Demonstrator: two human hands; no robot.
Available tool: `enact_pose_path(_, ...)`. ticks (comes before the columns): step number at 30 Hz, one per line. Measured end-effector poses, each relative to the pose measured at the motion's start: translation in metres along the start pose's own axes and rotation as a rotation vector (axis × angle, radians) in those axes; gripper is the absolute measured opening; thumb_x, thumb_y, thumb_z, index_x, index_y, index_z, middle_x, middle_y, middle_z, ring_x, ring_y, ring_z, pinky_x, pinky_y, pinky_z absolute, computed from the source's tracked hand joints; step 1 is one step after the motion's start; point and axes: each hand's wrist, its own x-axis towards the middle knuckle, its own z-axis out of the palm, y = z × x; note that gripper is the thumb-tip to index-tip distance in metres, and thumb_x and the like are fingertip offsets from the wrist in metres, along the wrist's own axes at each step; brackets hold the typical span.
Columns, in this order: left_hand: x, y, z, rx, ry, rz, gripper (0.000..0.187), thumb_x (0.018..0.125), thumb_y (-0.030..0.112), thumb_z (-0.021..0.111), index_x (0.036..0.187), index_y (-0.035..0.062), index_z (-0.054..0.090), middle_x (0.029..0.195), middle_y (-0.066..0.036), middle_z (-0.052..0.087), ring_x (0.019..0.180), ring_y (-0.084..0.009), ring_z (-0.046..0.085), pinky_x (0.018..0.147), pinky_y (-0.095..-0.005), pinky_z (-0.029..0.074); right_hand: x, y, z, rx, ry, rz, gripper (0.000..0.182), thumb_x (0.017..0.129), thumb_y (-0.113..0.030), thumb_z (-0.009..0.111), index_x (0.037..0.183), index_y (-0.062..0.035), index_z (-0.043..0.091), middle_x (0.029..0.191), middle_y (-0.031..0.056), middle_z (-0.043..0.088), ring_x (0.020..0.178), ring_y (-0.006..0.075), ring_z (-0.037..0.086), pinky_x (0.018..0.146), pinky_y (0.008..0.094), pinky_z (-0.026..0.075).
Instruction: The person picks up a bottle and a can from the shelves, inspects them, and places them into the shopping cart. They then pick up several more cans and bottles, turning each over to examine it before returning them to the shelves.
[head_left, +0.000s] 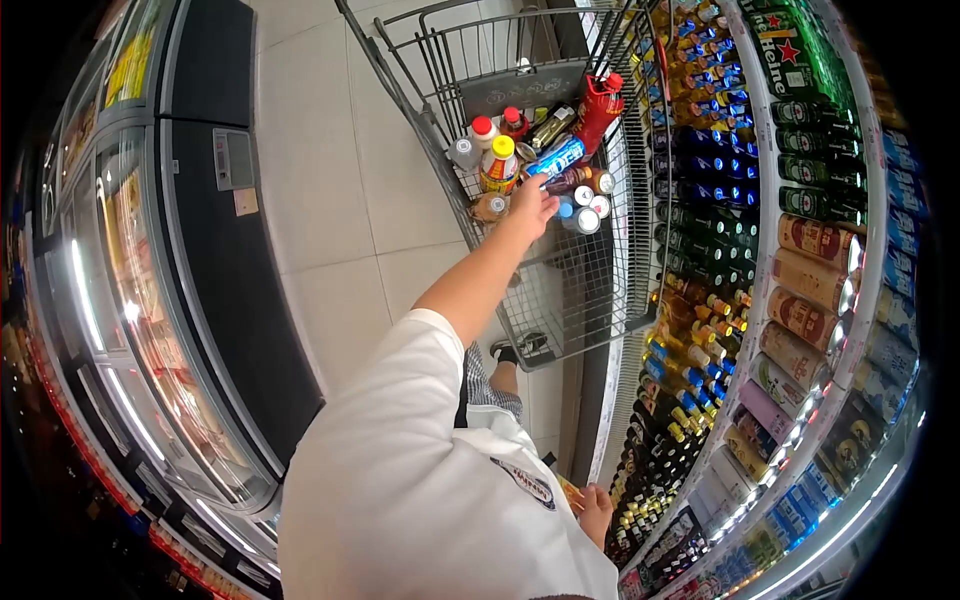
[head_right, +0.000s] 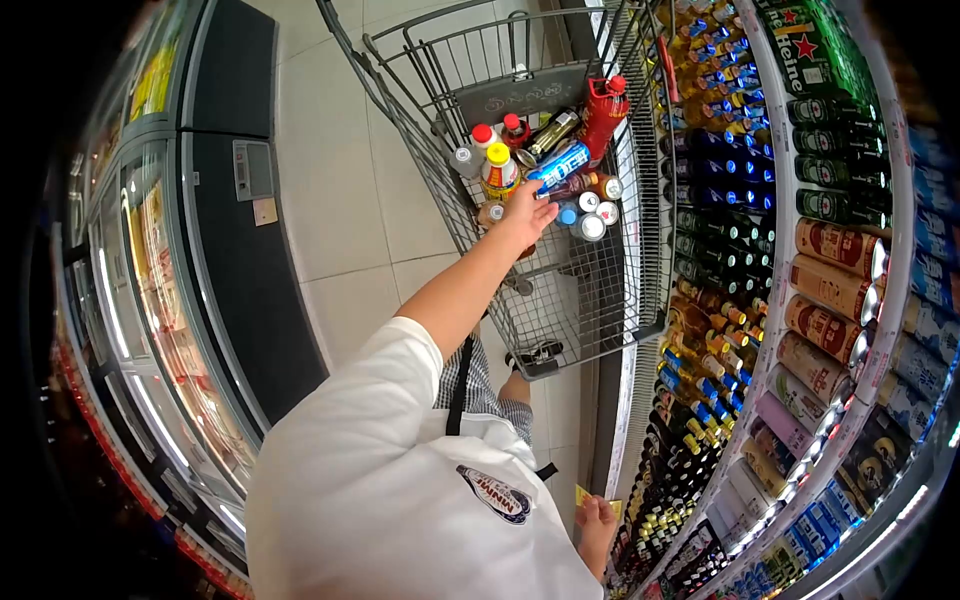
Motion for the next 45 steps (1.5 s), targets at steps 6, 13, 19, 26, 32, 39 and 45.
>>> enact_pose_path(6, 0.056, 0.01, 0.007, 0.008, 0.208, -0.018, 0.048, 0.091, 0.034, 0.065, 0.127, 0.0078, 0.046, 0.12, -0.015, 0.053, 0.104, -0.0313, 0.057, 0.09, -0.0398, 0.053, -0.025, 0.023, 0.002, -0.072, 0.01, 0.147, 0.026, 0.094, -0.025, 0.066, 0.108, -0.0036, 0.06, 0.091, 0.0041, 0.065, 0.077, 0.0177, 0.066, 0.066, 0.0303, 0.054)
enact_pose_path(13, 0.089, 0.011, -0.001, -0.035, 0.239, -0.136, 0.039, 0.097, 0.039, 0.057, 0.123, 0.0099, 0.05, 0.113, -0.014, 0.053, 0.101, -0.0292, 0.056, 0.086, -0.041, 0.054, -0.027, -0.019, 0.024, 0.071, 0.131, 0.108, 0.029, 0.093, -0.025, 0.067, 0.111, -0.0023, 0.06, 0.093, 0.0042, 0.065, 0.079, 0.0164, 0.066, 0.067, 0.0291, 0.054)
enact_pose_path(19, 0.096, 0.007, 0.003, -0.127, 0.295, -0.078, 0.066, 0.091, 0.052, 0.063, 0.132, 0.0049, 0.043, 0.123, -0.016, 0.05, 0.105, -0.0299, 0.055, 0.081, -0.0381, 0.058, -0.027, -0.046, 0.045, 0.037, 0.083, 0.052, 0.031, 0.093, -0.025, 0.067, 0.114, -0.0024, 0.06, 0.094, 0.003, 0.065, 0.081, 0.0152, 0.065, 0.07, 0.0286, 0.054)
enact_pose_path(26, 0.103, -0.009, -0.007, -0.193, 0.187, -0.05, 0.034, 0.095, 0.035, 0.062, 0.122, 0.0161, 0.054, 0.117, -0.011, 0.051, 0.102, -0.025, 0.05, 0.08, -0.0355, 0.054, -0.03, -0.031, 0.043, 0.031, 0.088, 0.098, 0.032, 0.094, -0.024, 0.067, 0.114, -0.0009, 0.06, 0.094, 0.0033, 0.065, 0.081, 0.0157, 0.066, 0.07, 0.0285, 0.054)
enact_pose_path(32, 0.087, -0.015, 0.001, -0.171, 0.119, -0.107, 0.039, 0.088, 0.031, 0.071, 0.117, 0.01, 0.055, 0.112, -0.009, 0.053, 0.097, -0.0228, 0.051, 0.077, -0.0333, 0.054, -0.025, -0.006, 0.039, 0.002, 0.095, 0.134, 0.031, 0.094, -0.024, 0.067, 0.113, -0.0007, 0.06, 0.094, 0.0042, 0.066, 0.082, 0.0165, 0.067, 0.069, 0.0291, 0.055)
enact_pose_path(39, 0.077, -0.029, 0.012, -0.143, -0.093, -0.083, 0.043, 0.086, 0.028, 0.072, 0.114, 0.001, 0.054, 0.101, -0.013, 0.056, 0.095, -0.0273, 0.059, 0.074, -0.03, 0.06, -0.026, -0.02, 0.036, -0.078, 0.08, 0.072, 0.037, 0.093, -0.025, 0.067, 0.117, 0.0016, 0.059, 0.097, 0.0068, 0.066, 0.084, 0.017, 0.067, 0.071, 0.0298, 0.055)
enact_pose_path(45, -0.011, -0.027, 0.022, -0.094, -0.099, -0.241, 0.043, 0.085, 0.029, 0.071, 0.111, 0.0014, 0.051, 0.094, -0.015, 0.054, 0.091, -0.0287, 0.059, 0.067, -0.0278, 0.058, -0.019, -0.04, 0.043, -0.132, 0.011, -0.067, 0.037, 0.094, -0.024, 0.066, 0.118, 0.0027, 0.06, 0.098, 0.0072, 0.067, 0.084, 0.0156, 0.066, 0.072, 0.0293, 0.055)
